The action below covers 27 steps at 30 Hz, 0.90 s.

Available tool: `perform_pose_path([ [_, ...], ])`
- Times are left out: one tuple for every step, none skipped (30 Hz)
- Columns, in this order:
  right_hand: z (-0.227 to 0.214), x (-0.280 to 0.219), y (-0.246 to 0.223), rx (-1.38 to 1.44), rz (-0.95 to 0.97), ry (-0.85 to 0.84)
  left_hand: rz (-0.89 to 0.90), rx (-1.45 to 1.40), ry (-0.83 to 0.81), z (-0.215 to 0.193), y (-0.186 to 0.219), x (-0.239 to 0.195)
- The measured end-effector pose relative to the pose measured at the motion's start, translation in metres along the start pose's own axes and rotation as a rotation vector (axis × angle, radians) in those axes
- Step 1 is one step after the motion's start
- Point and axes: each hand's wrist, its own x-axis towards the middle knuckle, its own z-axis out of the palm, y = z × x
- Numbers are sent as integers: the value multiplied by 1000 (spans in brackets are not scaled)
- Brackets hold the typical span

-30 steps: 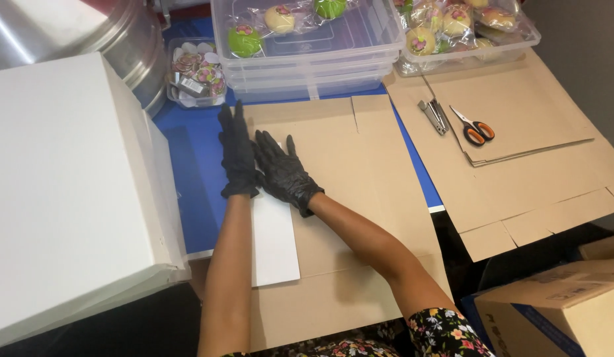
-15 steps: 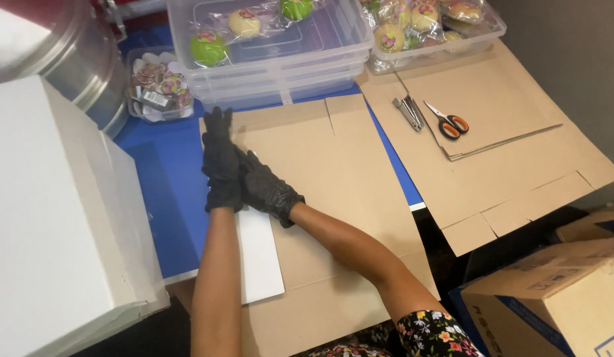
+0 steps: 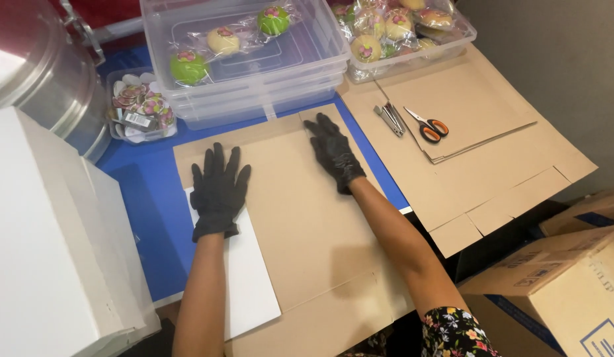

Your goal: Assembling a cardboard pastry box from a flat template by folding flaps, using scissors to score edges, and placing an insert.

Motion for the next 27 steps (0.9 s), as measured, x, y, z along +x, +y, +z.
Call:
perform_pose_path([
  [-5, 1, 9, -13, 24, 52, -14, 36, -4, 2, -4, -3],
  [-9, 3, 18, -27, 48, 105, -27, 71, -9, 4, -8, -6],
  [-9, 7, 24, -26, 46, 100, -31, 70, -11, 2, -9, -6],
  [-8, 11, 30, 1, 88, 79, -58, 48, -39, 0, -10, -6],
  [-6, 13, 37, 28, 133, 57, -83, 26, -69, 0, -11, -7],
  [-3, 16, 38, 29, 134, 52, -85, 26, -74, -4, -9, -10],
  [0, 20, 40, 46, 85, 104, -63, 19, -42, -8, -8, -13],
  [2, 25, 41, 62, 37, 156, -40, 11, -10, -12, -6, -15],
  [5, 30, 43, 64, 37, 152, -43, 12, -14, -12, -7, -14],
  [8, 35, 46, -53, -50, 240, -31, 26, -21, -12, -8, -12],
  [12, 38, 48, -170, -138, 324, -19, 39, -32, -10, -10, -13],
  [12, 37, 45, -167, -137, 316, -23, 39, -40, -6, -11, -14],
  [9, 41, 42, -208, -103, 220, -19, 49, -29, -4, -12, -13],
  [6, 45, 39, -249, -69, 124, -14, 59, -19, -3, -12, -11],
  [7, 49, 38, -249, -74, 123, -19, 57, -17, -3, -11, -12],
  [9, 52, 36, -222, -84, 65, -32, 33, -17, -4, -10, -13],
  [8, 57, 36, -198, -94, 7, -45, 6, -15, -5, -8, -12],
  [15, 61, 42, -201, -100, 8, -48, 2, -11, -6, -8, -12],
  [23, 66, 48, -217, -141, 26, -42, 25, -21, -6, -8, -12],
  [30, 71, 55, -233, -183, 43, -36, 48, -31, -7, -9, -12],
  [27, 70, 49, -232, -187, 45, -39, 49, -28, -8, -9, -11],
  [23, 68, 45, -252, -184, 46, -21, 45, -25, -10, -10, -10],
  [20, 64, 41, -271, -178, 44, -2, 41, -25, -10, -10, -11],
  [20, 66, 38, -269, -179, 43, -4, 42, -26, -10, -10, -12],
  [19, 67, 37, -254, -141, 7, -14, 28, -33, -9, -10, -12],
  [17, 69, 36, -239, -104, -30, -24, 13, -40, -9, -9, -12],
  [17, 68, 33, -240, -104, -29, -23, 12, -40, -7, -8, -12],
])
